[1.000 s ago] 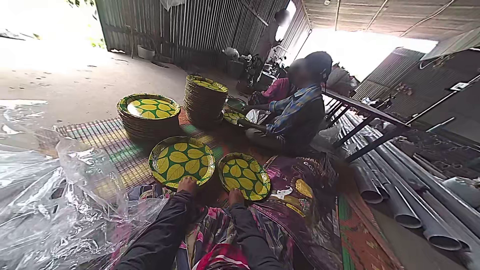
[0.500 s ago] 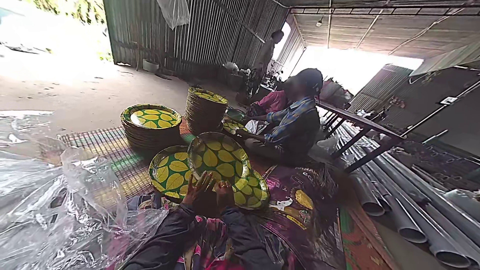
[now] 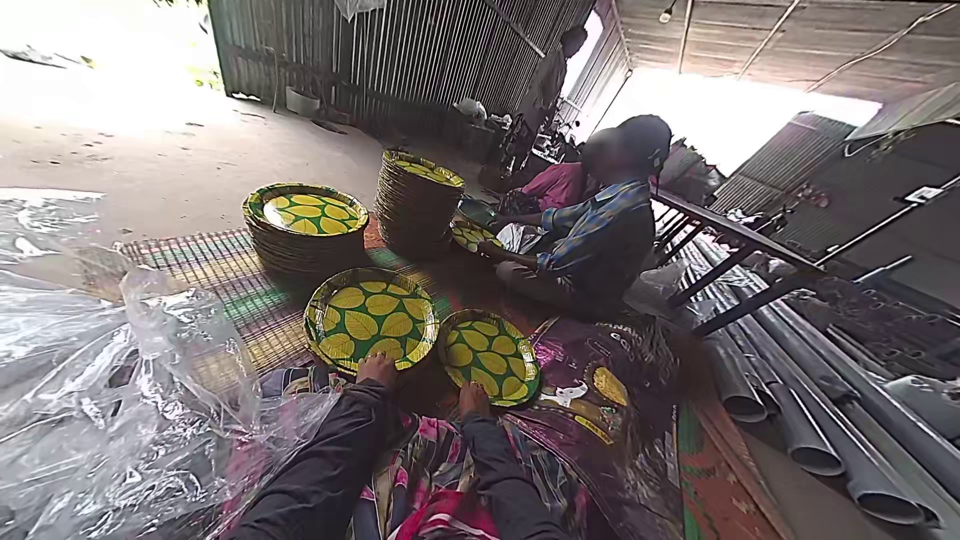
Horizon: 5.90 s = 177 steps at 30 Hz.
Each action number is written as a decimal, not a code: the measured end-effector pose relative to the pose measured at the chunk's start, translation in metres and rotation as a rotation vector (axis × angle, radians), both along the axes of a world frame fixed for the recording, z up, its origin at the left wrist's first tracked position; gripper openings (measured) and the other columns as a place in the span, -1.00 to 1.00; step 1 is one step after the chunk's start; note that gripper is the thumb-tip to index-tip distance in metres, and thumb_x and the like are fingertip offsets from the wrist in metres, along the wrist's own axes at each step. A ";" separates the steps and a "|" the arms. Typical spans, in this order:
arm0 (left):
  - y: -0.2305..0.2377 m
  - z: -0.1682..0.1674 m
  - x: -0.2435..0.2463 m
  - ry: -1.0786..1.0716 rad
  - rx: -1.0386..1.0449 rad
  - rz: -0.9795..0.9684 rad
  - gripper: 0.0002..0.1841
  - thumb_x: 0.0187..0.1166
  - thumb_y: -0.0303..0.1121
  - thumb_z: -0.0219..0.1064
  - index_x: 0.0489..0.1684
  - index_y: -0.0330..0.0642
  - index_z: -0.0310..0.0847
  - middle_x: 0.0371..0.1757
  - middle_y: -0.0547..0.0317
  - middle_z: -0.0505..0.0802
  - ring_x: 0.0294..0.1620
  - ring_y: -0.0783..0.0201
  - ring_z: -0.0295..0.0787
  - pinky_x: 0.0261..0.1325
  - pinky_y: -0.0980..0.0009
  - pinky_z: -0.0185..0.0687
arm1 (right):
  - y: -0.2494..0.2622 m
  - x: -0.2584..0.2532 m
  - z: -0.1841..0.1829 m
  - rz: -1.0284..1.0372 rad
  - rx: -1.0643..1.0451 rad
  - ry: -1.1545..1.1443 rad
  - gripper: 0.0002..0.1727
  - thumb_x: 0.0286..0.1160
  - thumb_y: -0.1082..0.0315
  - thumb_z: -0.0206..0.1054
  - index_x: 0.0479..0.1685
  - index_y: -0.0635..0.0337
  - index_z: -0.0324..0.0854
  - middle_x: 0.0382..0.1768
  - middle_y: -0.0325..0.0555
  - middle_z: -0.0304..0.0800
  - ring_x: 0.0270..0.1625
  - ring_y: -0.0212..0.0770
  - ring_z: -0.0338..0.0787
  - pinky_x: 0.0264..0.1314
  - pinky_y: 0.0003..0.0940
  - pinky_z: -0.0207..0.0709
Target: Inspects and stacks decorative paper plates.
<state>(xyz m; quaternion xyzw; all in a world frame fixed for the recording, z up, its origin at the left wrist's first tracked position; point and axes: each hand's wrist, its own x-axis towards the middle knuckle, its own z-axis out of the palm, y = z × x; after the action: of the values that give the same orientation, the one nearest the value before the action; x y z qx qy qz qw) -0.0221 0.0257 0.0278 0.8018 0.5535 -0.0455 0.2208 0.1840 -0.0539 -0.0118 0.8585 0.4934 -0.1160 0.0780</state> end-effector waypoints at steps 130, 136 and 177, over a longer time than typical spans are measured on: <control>0.006 -0.001 -0.016 -0.191 0.003 0.019 -0.54 0.51 -0.12 0.50 0.14 -0.37 0.77 0.53 -0.27 0.67 0.70 -0.32 0.39 0.44 -0.42 0.45 | -0.003 -0.001 -0.001 -0.010 -0.137 -0.049 -0.43 0.67 0.44 0.18 0.67 0.43 0.34 0.63 0.41 0.43 0.70 0.29 0.42 0.73 0.18 0.27; 0.009 0.012 -0.023 -0.457 0.061 0.083 -0.40 0.65 -0.03 0.40 0.46 -0.36 0.59 0.60 -0.40 0.58 0.72 -0.38 0.35 0.65 -0.37 0.24 | -0.001 0.021 0.026 0.049 0.111 -0.004 -0.55 0.64 0.51 0.20 0.50 0.36 0.58 0.54 0.34 0.56 0.64 0.26 0.52 0.71 0.09 0.36; -0.003 -0.006 -0.003 -0.173 0.115 -0.140 -0.51 0.87 -0.05 0.04 0.70 0.05 0.48 0.85 -0.04 0.36 0.93 -0.13 0.00 0.82 -0.36 -0.16 | -0.047 -0.041 -0.002 0.070 -0.004 0.266 -0.49 0.93 0.12 -0.09 0.42 0.25 0.64 0.41 0.25 0.72 0.55 0.16 0.65 0.62 0.13 0.41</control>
<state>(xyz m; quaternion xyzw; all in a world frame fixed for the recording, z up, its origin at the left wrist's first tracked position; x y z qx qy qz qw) -0.0248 0.0225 0.0220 0.8507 0.4767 0.0404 0.2179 0.1434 -0.1004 -0.0135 0.8175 0.5290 -0.2270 0.0174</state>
